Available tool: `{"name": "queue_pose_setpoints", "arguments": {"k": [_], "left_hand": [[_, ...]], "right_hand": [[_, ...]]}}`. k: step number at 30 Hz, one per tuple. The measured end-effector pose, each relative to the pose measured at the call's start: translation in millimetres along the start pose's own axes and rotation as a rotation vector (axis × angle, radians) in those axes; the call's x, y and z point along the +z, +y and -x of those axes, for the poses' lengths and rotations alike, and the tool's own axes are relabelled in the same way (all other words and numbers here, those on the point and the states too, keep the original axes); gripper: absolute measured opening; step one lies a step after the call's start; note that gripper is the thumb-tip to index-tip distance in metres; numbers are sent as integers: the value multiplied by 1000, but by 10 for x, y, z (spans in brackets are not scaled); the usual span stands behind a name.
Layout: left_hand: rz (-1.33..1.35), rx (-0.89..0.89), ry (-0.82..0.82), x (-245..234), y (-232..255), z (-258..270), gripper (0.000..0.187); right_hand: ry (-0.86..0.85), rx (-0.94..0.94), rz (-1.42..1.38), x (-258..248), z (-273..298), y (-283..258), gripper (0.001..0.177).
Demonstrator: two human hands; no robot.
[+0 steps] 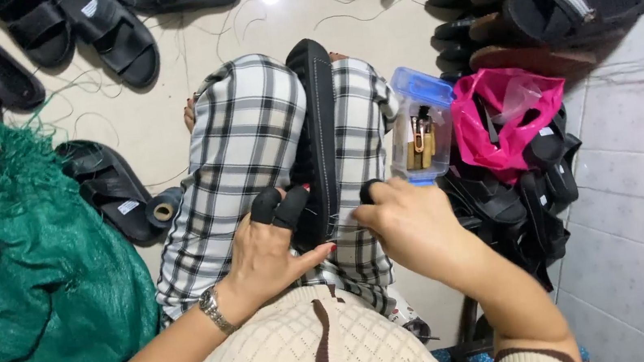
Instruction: A person is hand-stitching the upper component of a black sandal to its sole while sitting on the floor.
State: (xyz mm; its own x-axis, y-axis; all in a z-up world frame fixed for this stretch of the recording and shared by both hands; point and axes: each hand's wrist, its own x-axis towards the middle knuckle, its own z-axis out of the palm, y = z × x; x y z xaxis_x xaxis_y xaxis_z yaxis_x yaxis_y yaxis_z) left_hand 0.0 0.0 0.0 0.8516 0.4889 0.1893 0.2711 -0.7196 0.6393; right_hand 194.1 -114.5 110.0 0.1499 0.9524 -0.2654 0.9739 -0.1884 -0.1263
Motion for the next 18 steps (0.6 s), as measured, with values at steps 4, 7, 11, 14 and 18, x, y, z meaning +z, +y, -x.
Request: {"name": "queue_pose_setpoints", "arguments": {"k": [4, 7, 11, 14, 18], "left_hand": [[154, -3, -105, -183, -37, -6, 81], [811, -437, 16, -303, -142, 99, 43], [-73, -315, 298, -750, -998, 478, 28], [-457, -376, 108, -1288, -987, 276, 34], [27, -175, 41, -1230, -264, -277, 41]], "right_hand": [[-223, -83, -88, 206, -128, 46, 19], [-10, -67, -211, 461, -16, 64, 15], [756, 400, -258, 173, 484, 670, 22], [895, 575, 59, 57, 715, 841, 23], [640, 334, -681, 93, 334, 271, 50]]}}
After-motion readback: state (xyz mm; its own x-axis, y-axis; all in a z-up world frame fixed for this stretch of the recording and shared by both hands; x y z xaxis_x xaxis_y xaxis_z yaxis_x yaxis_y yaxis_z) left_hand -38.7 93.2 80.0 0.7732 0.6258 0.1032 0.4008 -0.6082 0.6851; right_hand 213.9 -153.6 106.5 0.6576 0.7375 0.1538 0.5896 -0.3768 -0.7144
